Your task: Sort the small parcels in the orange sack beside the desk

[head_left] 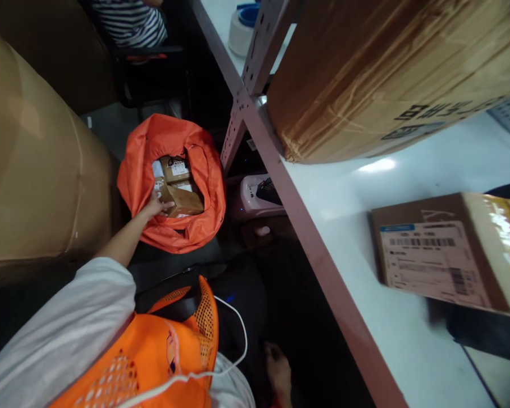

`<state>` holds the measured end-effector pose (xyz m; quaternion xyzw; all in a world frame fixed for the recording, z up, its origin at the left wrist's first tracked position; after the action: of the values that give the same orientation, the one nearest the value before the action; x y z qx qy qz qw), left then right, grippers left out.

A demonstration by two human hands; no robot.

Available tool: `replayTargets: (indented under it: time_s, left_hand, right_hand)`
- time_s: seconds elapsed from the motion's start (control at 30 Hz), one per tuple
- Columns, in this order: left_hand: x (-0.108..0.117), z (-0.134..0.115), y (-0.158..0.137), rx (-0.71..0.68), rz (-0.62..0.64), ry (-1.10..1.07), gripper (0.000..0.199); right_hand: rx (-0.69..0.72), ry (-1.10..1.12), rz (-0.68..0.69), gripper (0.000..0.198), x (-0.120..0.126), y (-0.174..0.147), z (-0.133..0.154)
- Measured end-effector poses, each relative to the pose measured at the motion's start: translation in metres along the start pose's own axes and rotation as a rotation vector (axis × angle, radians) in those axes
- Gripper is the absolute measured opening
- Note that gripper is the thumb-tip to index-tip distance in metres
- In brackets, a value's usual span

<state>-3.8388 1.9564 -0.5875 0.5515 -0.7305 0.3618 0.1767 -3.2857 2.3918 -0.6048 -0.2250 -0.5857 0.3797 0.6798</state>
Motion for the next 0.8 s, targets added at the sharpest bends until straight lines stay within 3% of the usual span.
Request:
replayTargets:
  time_s: [0.13,0.27,0.43,0.63,0.73,0.8]
  left_hand:
    - [0.016,-0.003,0.014,-0.056,0.02,0.091,0.121]
    - [0.004,-0.015,0.011,-0.244,0.217,0.195,0.13]
    - [-0.007,-0.027,-0.008,-0.148,0.304,0.393,0.152]
    - [-0.003,-0.07,-0.054,-0.362,0.194,0.54,0.135]
    - [0.014,-0.097,-0.08,-0.477,0.025,0.596,0.125]
    - [0.038,-0.121,-0.094,-0.5,-0.13,0.598,0.118]
  right_hand:
    - [-0.075,0.019,0.029,0.048,-0.002,-0.006,-0.005]
    - [-0.088,0.035,0.038,0.044,-0.003,-0.006,-0.003]
    - [-0.064,0.05,0.037,0.042,-0.001,-0.006,0.004]
    - [-0.039,0.08,0.026,0.041,0.001,-0.005,0.005]
    - [-0.014,0.142,-0.002,0.04,0.001,-0.01,0.0]
    - [0.008,0.173,-0.026,0.039,0.001,-0.014,-0.001]
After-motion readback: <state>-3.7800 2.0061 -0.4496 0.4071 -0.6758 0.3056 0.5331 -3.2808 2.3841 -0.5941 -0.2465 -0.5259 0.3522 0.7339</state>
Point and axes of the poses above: each hand's wrist, its own y-axis towards the middle knuckle, its own x-axis out of the back of the hand, z = x × y, the point moved 5 cm from there along y, towards the middle knuckle, and after that the axes turned 8 degrees about -x, right-handed, at the moved point
